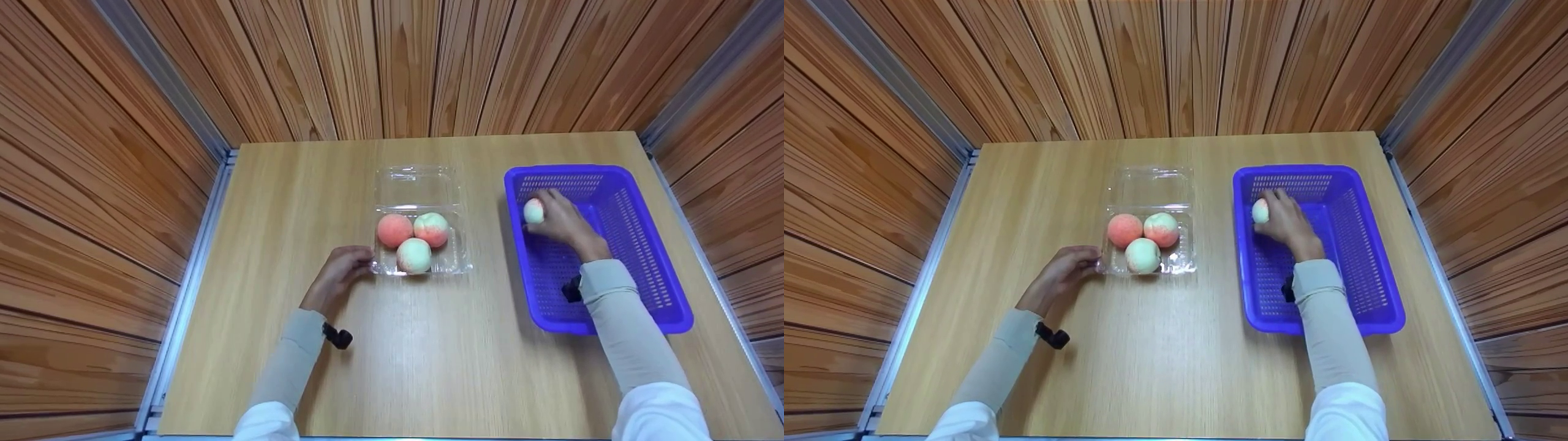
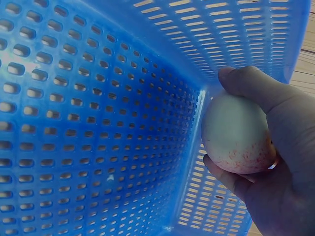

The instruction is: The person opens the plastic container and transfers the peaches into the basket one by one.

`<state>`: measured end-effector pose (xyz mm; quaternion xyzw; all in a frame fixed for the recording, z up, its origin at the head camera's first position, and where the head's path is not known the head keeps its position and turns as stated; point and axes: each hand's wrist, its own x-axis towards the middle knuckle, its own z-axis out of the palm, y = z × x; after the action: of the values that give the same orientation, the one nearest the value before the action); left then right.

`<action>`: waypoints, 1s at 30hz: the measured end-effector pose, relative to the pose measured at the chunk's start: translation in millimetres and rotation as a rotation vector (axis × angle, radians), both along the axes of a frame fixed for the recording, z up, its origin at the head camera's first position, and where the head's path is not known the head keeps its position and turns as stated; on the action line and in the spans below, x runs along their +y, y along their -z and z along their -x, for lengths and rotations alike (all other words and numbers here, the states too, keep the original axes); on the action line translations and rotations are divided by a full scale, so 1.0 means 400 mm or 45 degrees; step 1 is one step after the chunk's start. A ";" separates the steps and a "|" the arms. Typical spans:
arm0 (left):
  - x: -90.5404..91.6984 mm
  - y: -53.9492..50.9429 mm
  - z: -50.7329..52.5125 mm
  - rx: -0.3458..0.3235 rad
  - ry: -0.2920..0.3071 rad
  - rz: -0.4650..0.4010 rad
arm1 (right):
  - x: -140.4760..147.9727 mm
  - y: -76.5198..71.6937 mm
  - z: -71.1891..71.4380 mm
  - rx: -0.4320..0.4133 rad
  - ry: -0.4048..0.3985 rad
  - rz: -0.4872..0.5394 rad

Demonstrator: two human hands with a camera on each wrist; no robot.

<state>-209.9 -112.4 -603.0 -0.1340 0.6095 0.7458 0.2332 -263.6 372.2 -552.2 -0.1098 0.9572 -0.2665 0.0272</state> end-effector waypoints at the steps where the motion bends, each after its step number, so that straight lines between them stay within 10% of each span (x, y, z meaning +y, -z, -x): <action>1: 0.000 0.001 0.000 -0.002 -0.005 -0.004 | 0.000 0.002 0.000 -0.001 -0.003 -0.001; 30: 0.006 0.010 -0.001 0.017 -0.059 -0.040 | 0.004 0.039 -0.005 -0.106 0.031 -0.062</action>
<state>-209.6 -110.1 -607.1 -0.1394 0.5961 0.7613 0.2137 -261.6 373.6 -567.7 -0.0862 0.9627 -0.2478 0.0665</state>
